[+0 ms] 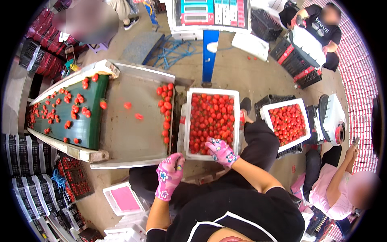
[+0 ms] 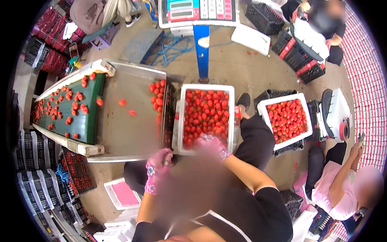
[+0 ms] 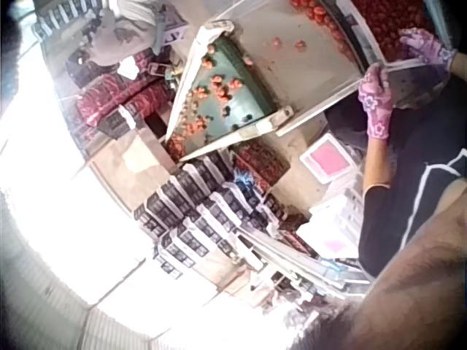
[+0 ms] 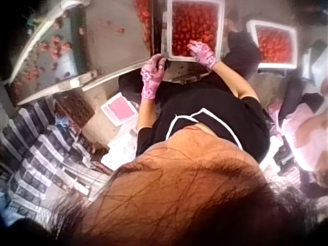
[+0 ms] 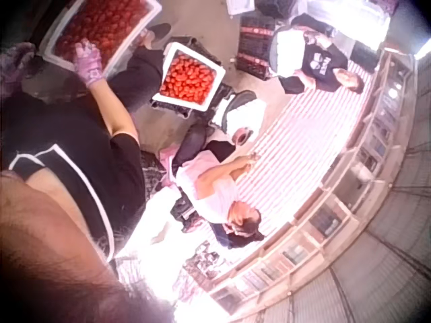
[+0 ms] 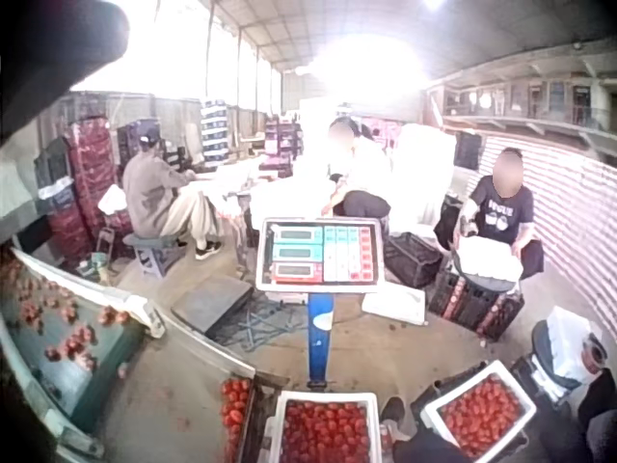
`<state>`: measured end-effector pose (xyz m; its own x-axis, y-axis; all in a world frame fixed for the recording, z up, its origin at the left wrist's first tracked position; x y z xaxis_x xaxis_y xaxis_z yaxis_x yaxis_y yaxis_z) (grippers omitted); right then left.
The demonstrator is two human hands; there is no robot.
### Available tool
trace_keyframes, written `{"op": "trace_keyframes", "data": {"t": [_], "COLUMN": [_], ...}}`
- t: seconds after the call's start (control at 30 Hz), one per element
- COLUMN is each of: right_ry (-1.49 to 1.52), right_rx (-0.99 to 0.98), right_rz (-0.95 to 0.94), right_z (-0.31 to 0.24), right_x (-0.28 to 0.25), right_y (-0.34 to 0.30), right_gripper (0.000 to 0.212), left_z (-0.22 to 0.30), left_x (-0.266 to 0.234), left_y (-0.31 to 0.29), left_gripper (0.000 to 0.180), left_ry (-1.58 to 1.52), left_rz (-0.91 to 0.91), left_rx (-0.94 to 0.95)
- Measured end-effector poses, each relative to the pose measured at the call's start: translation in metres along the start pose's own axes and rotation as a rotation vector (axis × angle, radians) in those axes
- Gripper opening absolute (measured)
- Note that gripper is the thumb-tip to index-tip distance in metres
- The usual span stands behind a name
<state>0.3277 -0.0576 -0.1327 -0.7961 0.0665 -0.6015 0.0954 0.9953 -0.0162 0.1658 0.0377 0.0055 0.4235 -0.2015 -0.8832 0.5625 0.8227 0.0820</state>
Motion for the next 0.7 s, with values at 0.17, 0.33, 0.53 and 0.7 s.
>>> {"op": "trace_keyframes", "data": {"t": [0.17,0.33,0.53,0.7], "right_ry": [-0.024,0.036,-0.132,0.138], "right_rx": [-0.166,-0.164,-0.402,-0.434], "right_rz": [0.186,0.068,0.152,0.250], "right_z": [-0.014,-0.038,-0.047,-0.089], "right_x": [-0.031,-0.037,-0.042,-0.067], "right_y": [0.006,0.034,0.075,0.128], "right_gripper": [0.033,0.032,0.030,0.030], "left_z": [0.011,-0.003,-0.057,-0.102], "left_x": [-0.014,-0.051,-0.014,0.022], "left_y": [0.008,0.036,0.069,0.067], "left_gripper": [0.017,0.035,0.053,0.077], "left_ry": [-0.051,0.032,0.568,0.509], "left_rz": [-0.073,0.061,-0.503,-0.902], "left_rx": [0.009,0.165,-0.100,-0.243]}}
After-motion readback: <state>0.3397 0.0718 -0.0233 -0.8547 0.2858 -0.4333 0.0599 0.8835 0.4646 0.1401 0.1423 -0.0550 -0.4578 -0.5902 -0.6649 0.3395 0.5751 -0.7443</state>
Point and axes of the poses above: each hand's wrist, its own y-axis towards the middle knuckle, its own x-axis out of the palm, z = x × y, the point moved 8 cm from there along y, towards the middle knuckle, and after that the axes turned 15 degrees about y, right-handed, at the moved point
